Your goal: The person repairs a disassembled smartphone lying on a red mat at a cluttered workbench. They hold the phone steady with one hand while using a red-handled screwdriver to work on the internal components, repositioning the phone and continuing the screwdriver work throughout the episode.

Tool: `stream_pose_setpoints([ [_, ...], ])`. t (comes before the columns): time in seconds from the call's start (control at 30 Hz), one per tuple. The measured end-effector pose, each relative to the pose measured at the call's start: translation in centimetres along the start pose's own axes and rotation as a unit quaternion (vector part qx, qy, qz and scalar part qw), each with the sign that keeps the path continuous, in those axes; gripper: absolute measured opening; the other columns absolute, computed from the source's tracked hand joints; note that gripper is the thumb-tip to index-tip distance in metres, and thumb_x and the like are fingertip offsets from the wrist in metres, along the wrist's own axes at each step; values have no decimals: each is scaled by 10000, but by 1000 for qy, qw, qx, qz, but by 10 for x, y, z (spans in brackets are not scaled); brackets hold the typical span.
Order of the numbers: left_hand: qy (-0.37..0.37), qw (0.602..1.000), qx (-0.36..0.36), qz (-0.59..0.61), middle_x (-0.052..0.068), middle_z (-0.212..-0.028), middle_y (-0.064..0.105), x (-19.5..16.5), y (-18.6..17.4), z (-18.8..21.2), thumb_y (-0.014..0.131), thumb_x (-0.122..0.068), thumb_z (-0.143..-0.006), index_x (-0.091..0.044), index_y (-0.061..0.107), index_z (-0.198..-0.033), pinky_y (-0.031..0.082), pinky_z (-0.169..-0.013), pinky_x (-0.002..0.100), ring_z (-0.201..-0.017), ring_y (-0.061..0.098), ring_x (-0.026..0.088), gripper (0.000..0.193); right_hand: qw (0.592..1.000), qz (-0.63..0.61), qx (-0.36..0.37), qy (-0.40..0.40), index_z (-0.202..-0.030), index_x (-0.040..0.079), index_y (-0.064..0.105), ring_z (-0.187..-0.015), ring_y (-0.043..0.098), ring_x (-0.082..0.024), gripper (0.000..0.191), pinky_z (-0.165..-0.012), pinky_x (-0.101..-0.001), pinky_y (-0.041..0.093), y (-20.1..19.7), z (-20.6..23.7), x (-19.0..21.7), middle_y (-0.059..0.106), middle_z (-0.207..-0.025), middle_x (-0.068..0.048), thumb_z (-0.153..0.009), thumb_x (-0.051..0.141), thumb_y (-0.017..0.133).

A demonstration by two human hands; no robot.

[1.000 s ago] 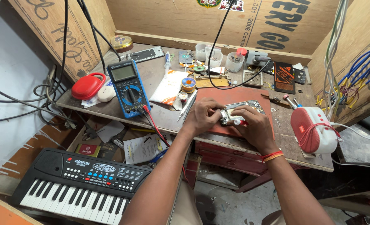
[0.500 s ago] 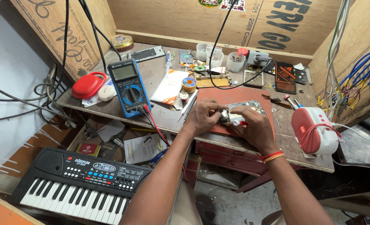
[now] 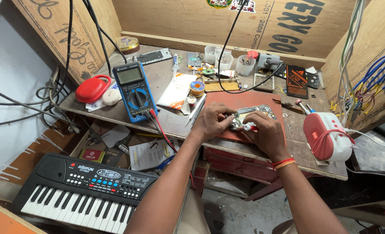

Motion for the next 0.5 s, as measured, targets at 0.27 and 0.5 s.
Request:
stream_pose_setpoints([
  [0.27,13,1000,-11,6,126,-1007,750,3,1,1,648,-143,-921,-69,794,-1040,619,-758,294,-901,739,194,203,1000,-13,-3,-11,-940,77,704,-843,729,-275,240,-704,-372,572,-2,1,2,733,-999,-61,-767,155,851],
  [0.5,21,999,-38,-12,112,-926,768,1,-4,1,668,-214,-974,-46,784,-982,623,-718,344,-879,722,223,204,999,-29,-3,-14,-963,82,708,-867,726,-281,214,-733,-375,573,-6,1,7,730,-1013,-56,-767,45,786],
])
Point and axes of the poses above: each hand's wrist, its own z-axis away from the middle knuckle, its own y-axis out of the palm, x = y × z, the point moved 7 cm from there along -z, towards the middle knuckle
